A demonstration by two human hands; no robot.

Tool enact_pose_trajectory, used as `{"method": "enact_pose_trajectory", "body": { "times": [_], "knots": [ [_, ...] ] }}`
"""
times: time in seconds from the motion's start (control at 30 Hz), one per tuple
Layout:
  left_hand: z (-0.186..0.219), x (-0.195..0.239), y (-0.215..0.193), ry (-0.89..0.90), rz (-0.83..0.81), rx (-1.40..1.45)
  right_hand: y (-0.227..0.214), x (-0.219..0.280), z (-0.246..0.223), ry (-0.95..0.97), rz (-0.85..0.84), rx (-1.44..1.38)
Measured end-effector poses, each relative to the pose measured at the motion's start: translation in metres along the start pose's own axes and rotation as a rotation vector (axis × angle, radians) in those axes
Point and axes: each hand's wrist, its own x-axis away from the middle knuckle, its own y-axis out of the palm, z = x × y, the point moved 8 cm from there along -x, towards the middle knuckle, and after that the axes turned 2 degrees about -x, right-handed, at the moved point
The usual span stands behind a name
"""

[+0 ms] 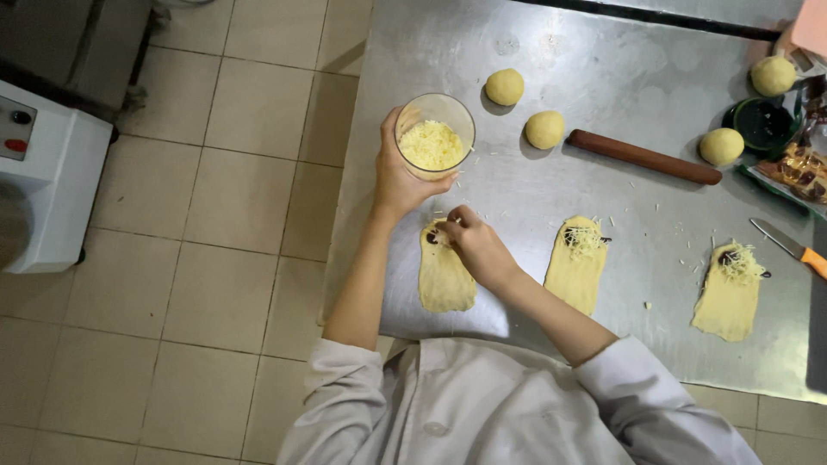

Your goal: The person sprinkles shredded cheese onto flattened dough pieces, rolls them into logs, and places them on a metal tray. The person repeats this process for multiple dough pieces.

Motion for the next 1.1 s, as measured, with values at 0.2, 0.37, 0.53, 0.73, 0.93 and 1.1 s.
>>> {"method": "enact_pose_trajectory", "body": {
  "times": [0.2, 0.37, 0.53, 0.73, 0.93, 1.1],
  "knots": [
    [-0.003, -0.001, -0.001, 0.02, 0.012, 0.01, 0.016, 0.007, 0.009, -0.146, 0.057, 0.189],
    [0.0, -0.001, 0.0, 0.034, 0.006, 0.037, -0.013, 0.014, -0.012, -0.192, 0.114, 0.089],
    [-0.001, 0.0, 0.001, 0.018, -0.001, 0.031, -0.022, 0.02, -0.007, -0.2, 0.161, -0.009],
    [0.0, 0.001, 0.0, 0.019, 0.001, 0.029, -0.032, 0.02, -0.017, -0.21, 0.168, 0.123],
    [-0.006, 0.002, 0.001, 0.049, -0.015, 0.107, -0.057, 0.016, -0.02, -0.129, 0.156, -0.01],
    [-0.013, 0.004, 0.002, 0.121, -0.029, 0.155, -0.115, 0.002, -0.059, -0.086, 0.15, -0.136]
  ]
}}
